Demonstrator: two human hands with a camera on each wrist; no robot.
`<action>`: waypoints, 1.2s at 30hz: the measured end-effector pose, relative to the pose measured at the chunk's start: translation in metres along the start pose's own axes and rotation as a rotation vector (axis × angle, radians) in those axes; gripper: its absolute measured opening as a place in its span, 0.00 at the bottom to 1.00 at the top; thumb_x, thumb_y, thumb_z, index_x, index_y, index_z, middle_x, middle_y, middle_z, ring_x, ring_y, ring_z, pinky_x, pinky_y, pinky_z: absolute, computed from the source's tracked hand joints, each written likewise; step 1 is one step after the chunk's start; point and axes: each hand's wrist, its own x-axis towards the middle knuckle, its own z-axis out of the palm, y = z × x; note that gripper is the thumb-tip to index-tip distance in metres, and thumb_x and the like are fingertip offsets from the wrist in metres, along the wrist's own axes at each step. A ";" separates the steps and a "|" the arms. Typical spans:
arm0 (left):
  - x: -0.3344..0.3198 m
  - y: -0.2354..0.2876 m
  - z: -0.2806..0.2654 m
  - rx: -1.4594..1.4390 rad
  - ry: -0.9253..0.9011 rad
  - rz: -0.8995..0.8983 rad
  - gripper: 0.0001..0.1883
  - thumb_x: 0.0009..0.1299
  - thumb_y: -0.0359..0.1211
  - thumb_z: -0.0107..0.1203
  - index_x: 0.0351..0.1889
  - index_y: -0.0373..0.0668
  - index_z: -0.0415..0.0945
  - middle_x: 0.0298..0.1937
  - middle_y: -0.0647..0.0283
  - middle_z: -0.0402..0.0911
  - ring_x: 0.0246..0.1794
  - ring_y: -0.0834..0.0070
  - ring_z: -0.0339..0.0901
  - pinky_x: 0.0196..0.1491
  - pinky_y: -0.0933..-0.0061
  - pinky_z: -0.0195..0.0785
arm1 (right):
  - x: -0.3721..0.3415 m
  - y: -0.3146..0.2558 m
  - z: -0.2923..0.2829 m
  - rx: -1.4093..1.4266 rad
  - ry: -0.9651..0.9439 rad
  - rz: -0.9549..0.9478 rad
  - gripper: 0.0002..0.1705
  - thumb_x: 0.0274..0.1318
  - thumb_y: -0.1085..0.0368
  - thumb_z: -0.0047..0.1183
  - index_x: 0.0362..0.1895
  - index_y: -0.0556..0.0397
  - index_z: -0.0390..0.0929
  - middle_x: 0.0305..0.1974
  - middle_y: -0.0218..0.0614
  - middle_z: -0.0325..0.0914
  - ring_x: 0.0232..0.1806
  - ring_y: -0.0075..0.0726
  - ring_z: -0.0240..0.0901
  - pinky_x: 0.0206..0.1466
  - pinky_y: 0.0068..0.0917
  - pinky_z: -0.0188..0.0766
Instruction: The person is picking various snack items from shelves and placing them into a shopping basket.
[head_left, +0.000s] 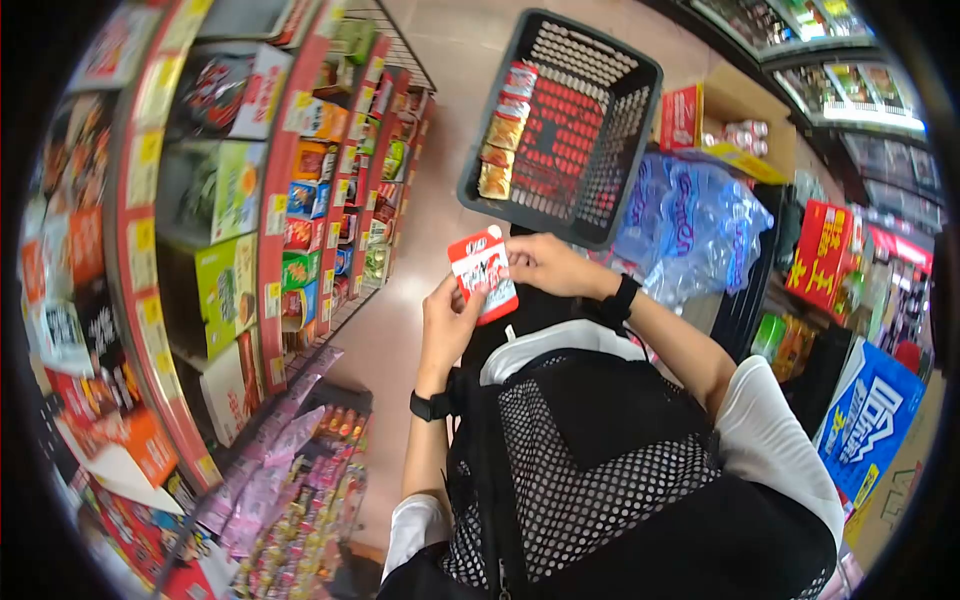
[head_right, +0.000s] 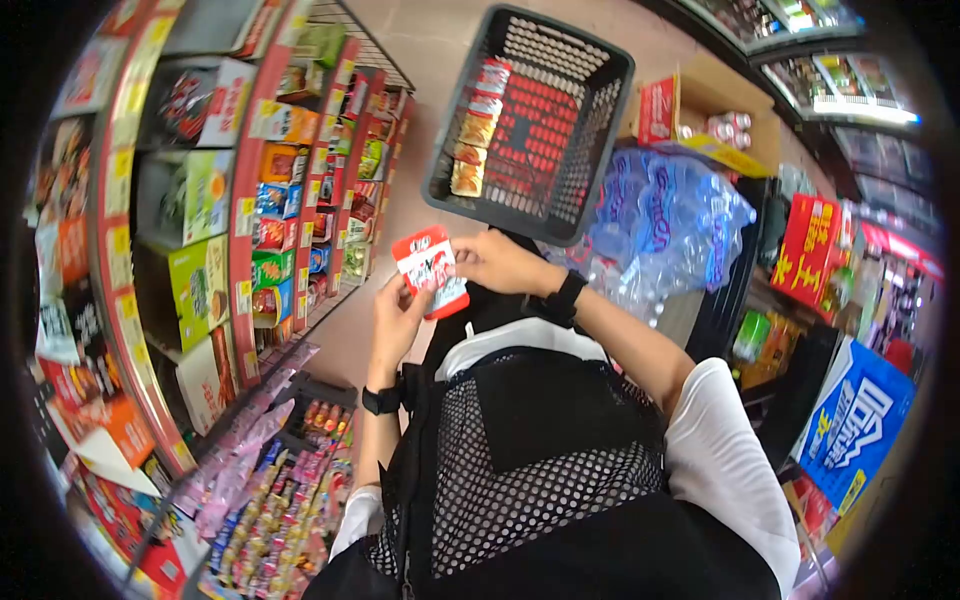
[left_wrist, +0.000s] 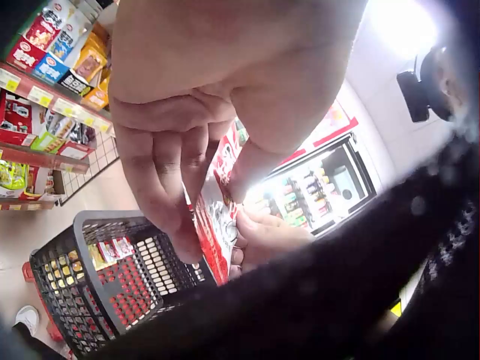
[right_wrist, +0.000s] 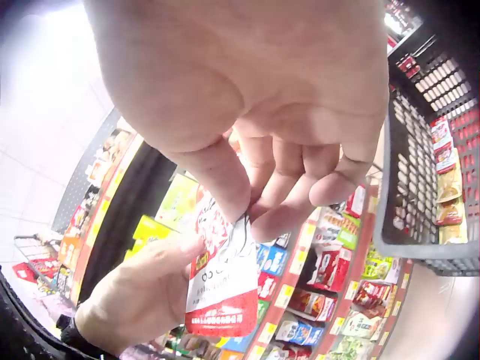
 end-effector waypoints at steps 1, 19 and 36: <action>0.013 -0.004 0.005 0.040 -0.013 0.005 0.12 0.68 0.26 0.54 0.49 0.33 0.74 0.34 0.62 0.82 0.31 0.85 0.77 0.34 0.81 0.71 | 0.001 0.011 -0.011 -0.023 0.066 -0.031 0.11 0.58 0.66 0.52 0.44 0.57 0.76 0.31 0.36 0.79 0.31 0.22 0.70 0.37 0.26 0.69; 0.076 0.044 0.030 0.509 -0.056 -0.305 0.12 0.70 0.28 0.49 0.51 0.39 0.72 0.37 0.57 0.82 0.30 0.75 0.79 0.32 0.76 0.70 | 0.108 0.341 -0.147 -0.025 0.444 0.857 0.13 0.49 0.57 0.56 0.36 0.50 0.81 0.40 0.48 0.79 0.45 0.51 0.75 0.48 0.43 0.71; 0.045 -0.009 0.032 0.497 -0.006 -0.414 0.13 0.70 0.29 0.47 0.52 0.36 0.71 0.39 0.52 0.82 0.40 0.64 0.80 0.44 0.70 0.70 | 0.157 0.353 -0.099 -0.491 -0.147 0.934 0.27 0.50 0.52 0.47 0.46 0.62 0.77 0.53 0.60 0.72 0.54 0.54 0.72 0.57 0.43 0.67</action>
